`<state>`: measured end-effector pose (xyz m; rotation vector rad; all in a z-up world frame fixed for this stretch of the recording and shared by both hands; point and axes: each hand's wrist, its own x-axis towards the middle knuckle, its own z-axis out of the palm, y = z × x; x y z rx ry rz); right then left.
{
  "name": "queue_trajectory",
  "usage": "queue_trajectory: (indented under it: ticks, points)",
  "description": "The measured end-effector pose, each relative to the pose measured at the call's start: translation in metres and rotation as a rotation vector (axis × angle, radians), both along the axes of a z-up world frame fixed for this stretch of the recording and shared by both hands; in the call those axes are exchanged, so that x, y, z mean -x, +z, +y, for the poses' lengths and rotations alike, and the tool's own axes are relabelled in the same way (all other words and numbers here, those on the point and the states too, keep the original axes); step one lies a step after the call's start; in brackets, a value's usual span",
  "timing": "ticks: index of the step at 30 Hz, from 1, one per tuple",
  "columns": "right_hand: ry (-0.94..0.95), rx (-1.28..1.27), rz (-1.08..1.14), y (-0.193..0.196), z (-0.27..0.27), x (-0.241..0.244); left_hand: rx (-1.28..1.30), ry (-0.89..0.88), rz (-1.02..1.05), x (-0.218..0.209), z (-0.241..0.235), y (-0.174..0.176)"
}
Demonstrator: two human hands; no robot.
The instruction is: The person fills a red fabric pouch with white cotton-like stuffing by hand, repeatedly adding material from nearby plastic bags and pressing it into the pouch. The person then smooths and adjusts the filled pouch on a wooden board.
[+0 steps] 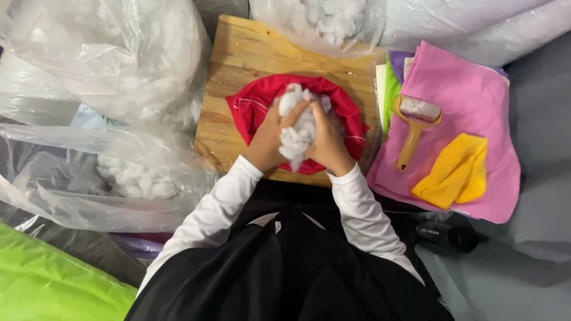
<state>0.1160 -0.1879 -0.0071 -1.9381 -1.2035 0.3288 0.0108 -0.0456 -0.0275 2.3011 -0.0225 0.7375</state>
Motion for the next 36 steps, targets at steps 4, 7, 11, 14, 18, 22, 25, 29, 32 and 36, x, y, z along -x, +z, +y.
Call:
queue_trajectory:
  ticks: [4,7,11,14,18,22,25,29,32,36]
  points:
    - [-0.136,-0.148,0.056,-0.001,-0.009,-0.007,-0.284,0.143,-0.209,-0.019,0.008,-0.040]
    - [-0.142,-0.180,0.087,-0.006,-0.020,-0.020,0.061,0.117,-0.215,-0.023,0.013,-0.040]
    - [-0.151,-0.185,-0.024,0.009,-0.028,-0.033,0.353,0.195,-0.258,-0.023,0.031,-0.024]
    - [-0.308,-0.169,-0.043,-0.011,-0.044,-0.051,0.119,0.390,-0.253,-0.017,0.067,-0.070]
    - [-0.387,-0.284,-0.125,0.003,-0.035,-0.031,-0.017,0.501,-0.288,-0.004,0.066,-0.113]
    - [-0.333,-0.413,0.105,-0.023,-0.015,-0.008,0.301,0.131,-0.130,-0.003,0.017,-0.035]
    - [-0.302,-0.439,0.137,-0.016,0.002,0.011,0.054,-0.019,-0.261,-0.019,0.000,-0.005]
    - [-0.124,-0.360,0.138,0.029,-0.001,0.029,-0.270,0.036,-0.398,-0.038,0.011,-0.018]
    - [-0.111,-0.332,0.096,0.020,-0.019,0.010,-0.236,0.036,-0.391,-0.035,0.012,-0.019]
    - [-0.208,-0.284,0.078,0.006,-0.038,-0.018,-0.181,0.025,-0.382,-0.035,0.010,-0.020]
